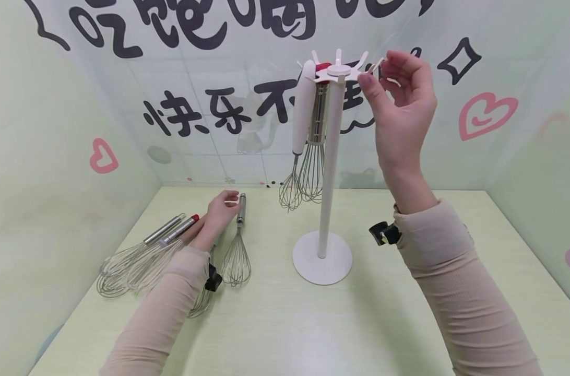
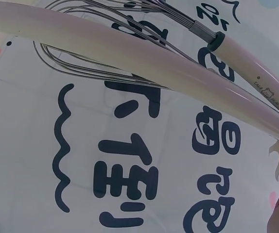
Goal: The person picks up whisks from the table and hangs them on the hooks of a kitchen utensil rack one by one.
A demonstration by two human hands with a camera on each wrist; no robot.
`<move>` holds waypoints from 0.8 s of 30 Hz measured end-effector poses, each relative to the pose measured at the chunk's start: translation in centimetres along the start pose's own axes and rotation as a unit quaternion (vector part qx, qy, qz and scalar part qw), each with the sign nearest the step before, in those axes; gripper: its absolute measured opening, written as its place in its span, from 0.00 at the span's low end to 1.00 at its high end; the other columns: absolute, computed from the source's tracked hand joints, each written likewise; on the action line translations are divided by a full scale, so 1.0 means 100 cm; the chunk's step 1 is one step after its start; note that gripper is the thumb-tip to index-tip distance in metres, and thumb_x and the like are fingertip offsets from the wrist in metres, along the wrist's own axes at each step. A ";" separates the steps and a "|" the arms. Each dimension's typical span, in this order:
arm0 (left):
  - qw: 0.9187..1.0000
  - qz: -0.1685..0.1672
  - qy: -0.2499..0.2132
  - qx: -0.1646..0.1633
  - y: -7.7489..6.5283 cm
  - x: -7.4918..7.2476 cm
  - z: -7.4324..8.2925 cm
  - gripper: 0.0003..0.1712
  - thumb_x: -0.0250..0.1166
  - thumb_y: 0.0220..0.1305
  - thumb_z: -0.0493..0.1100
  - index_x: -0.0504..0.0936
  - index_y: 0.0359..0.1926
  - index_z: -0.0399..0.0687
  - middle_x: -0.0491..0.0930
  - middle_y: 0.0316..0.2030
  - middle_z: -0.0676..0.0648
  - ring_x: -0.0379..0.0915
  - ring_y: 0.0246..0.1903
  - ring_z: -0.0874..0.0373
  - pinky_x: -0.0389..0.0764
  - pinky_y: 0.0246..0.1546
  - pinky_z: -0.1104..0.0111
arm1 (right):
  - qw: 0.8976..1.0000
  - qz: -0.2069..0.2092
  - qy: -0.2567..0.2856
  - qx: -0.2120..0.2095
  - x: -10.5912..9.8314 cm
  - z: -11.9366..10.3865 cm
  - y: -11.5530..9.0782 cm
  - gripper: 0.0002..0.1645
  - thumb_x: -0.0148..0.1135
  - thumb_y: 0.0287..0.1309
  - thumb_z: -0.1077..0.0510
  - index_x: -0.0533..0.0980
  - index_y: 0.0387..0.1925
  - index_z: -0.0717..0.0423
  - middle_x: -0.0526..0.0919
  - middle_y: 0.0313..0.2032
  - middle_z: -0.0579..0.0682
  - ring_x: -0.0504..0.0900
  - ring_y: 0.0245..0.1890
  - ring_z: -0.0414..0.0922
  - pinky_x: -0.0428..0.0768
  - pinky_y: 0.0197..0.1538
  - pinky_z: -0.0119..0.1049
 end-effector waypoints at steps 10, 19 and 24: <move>1.000 0.001 0.020 -0.005 0.000 0.004 -0.011 0.28 0.59 0.62 0.31 0.68 0.64 0.39 0.71 0.61 0.37 0.69 0.59 0.43 0.79 0.54 0.56 | 0.997 -0.016 0.003 0.081 -0.002 0.005 0.002 0.20 0.67 0.50 0.68 0.79 0.48 0.63 0.80 0.40 0.51 0.78 0.44 0.43 0.80 0.51 0.25; 1.000 0.005 0.010 -0.026 0.004 0.010 -0.027 0.28 0.59 0.62 0.32 0.68 0.64 0.38 0.71 0.61 0.36 0.70 0.58 0.43 0.80 0.53 0.57 | 0.995 -0.021 0.026 0.093 -0.001 0.007 0.001 0.19 0.65 0.53 0.69 0.78 0.48 0.64 0.80 0.40 0.52 0.77 0.43 0.44 0.80 0.50 0.24; 0.999 0.011 0.011 -0.029 0.003 0.010 -0.030 0.28 0.59 0.60 0.31 0.68 0.63 0.36 0.71 0.60 0.34 0.70 0.58 0.42 0.79 0.54 0.56 | 0.994 -0.024 0.034 0.100 0.000 0.006 0.001 0.18 0.64 0.53 0.70 0.78 0.48 0.64 0.80 0.40 0.52 0.77 0.43 0.44 0.80 0.51 0.24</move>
Point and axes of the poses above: each hand's wrist, its own y-axis towards the middle knuckle, its own x-axis out of the palm, z = x × y, the point moved 4 cm from there along y, towards the middle knuckle
